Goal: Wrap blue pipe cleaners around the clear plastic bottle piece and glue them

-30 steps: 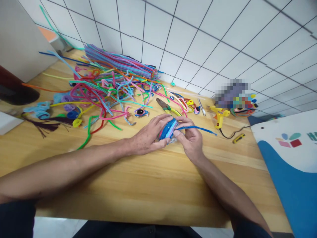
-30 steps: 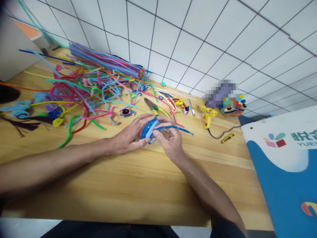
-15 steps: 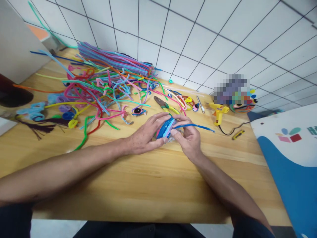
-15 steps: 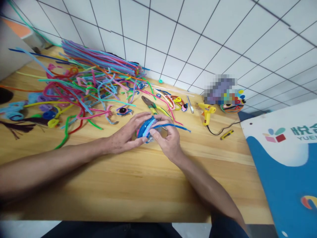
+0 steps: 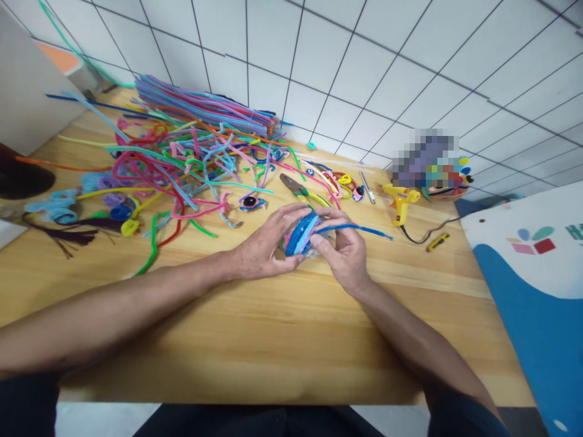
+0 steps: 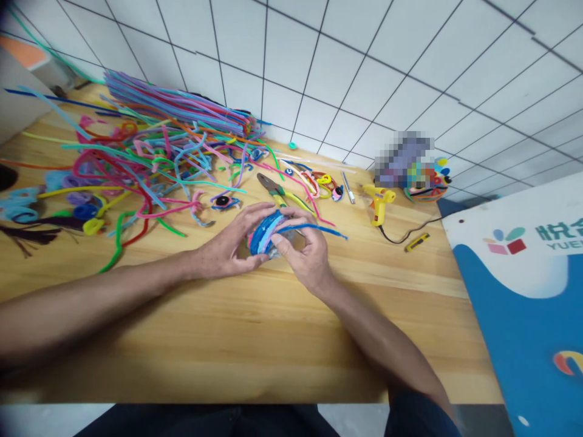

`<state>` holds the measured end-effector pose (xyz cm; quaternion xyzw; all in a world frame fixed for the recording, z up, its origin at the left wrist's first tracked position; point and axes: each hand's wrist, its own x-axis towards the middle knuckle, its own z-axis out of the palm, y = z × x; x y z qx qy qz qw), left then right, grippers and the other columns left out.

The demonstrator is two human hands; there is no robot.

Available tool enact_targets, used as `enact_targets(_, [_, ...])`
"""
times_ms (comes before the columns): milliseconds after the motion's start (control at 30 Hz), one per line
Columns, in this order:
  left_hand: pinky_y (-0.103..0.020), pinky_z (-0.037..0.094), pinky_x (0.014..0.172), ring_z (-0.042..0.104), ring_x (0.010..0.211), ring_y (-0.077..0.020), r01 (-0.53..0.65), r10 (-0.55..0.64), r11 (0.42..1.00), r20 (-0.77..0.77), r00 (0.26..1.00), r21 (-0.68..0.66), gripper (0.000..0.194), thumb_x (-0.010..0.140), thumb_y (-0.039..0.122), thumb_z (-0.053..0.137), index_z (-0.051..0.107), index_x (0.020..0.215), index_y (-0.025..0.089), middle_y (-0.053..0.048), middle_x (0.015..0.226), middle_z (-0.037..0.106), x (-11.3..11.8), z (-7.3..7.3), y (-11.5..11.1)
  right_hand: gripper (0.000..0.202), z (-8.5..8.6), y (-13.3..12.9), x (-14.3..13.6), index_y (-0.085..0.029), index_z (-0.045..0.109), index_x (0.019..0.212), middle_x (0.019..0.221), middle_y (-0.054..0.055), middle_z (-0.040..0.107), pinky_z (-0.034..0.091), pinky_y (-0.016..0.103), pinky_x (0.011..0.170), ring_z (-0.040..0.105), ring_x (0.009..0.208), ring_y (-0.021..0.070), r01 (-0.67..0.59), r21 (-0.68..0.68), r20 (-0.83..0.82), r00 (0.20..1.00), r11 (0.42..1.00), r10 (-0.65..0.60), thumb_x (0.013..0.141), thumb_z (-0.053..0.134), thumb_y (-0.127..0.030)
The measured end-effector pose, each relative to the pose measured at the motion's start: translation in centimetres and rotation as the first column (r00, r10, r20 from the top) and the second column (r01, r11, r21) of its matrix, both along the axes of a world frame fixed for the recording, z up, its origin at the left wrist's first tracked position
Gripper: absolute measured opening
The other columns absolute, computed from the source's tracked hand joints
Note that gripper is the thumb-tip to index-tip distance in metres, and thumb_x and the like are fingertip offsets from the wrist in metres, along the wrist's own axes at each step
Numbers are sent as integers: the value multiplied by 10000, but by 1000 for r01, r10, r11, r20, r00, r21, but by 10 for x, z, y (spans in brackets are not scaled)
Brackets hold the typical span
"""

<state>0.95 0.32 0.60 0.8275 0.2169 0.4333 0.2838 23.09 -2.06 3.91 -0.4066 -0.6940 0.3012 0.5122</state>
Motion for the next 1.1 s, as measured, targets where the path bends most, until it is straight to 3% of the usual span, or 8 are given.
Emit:
enact_targets(167, [-707, 418, 1309, 412, 1636, -413, -4, 4, 1000, 6, 1000, 17, 908, 959, 324, 774, 288, 1725, 304, -213, 1696, 442, 1, 0, -1, 95, 1, -4, 1, -323, 761, 1033, 1324, 61, 737, 567, 564, 1132, 687, 1291, 307, -22, 106, 34, 999, 994, 18, 968, 795, -381])
enact_targets(400, [-698, 422, 1311, 437, 1618, -418, 0, 0, 1000, -2, 1000, 31, 901, 971, 337, 775, 286, 1725, 274, -230, 1678, 457, -2, 2, 1, 116, 6, -16, 7, -337, 715, 1005, 1346, 60, 744, 558, 638, 1105, 704, 1258, 337, -19, 292, 212, 976, 956, -46, 922, 786, -297])
enact_targets(867, [-696, 439, 1293, 412, 1633, -413, 3, -2, 999, -22, 1000, 49, 918, 967, 329, 759, 260, 1737, 319, -211, 1707, 432, 1, -1, -2, 117, -7, -7, 0, -298, 730, 1030, 1351, 75, 720, 546, 552, 1149, 668, 1316, 317, 30, 74, 38, 999, 997, -33, 960, 786, -374])
enact_targets(1000, [-696, 418, 1310, 395, 1643, -404, 10, -10, 1000, -10, 1000, 15, 869, 1004, 404, 733, 279, 1737, 303, -216, 1705, 433, -1, 0, -3, 150, -7, -8, -1, -297, 718, 1036, 1346, 78, 719, 529, 562, 1188, 657, 1339, 319, 34, 46, 33, 999, 998, -36, 962, 785, -408])
enact_targets(1100, [-674, 393, 1339, 377, 1660, -372, 45, -45, 999, -8, 999, -23, 747, 1086, 469, 614, 289, 1742, 315, -189, 1724, 428, -4, 4, -3, 184, -7, -8, -2, -313, 719, 1088, 1375, 76, 701, 513, 564, 1217, 642, 1374, 315, 30, 26, 10, 999, 999, -31, 972, 787, -438])
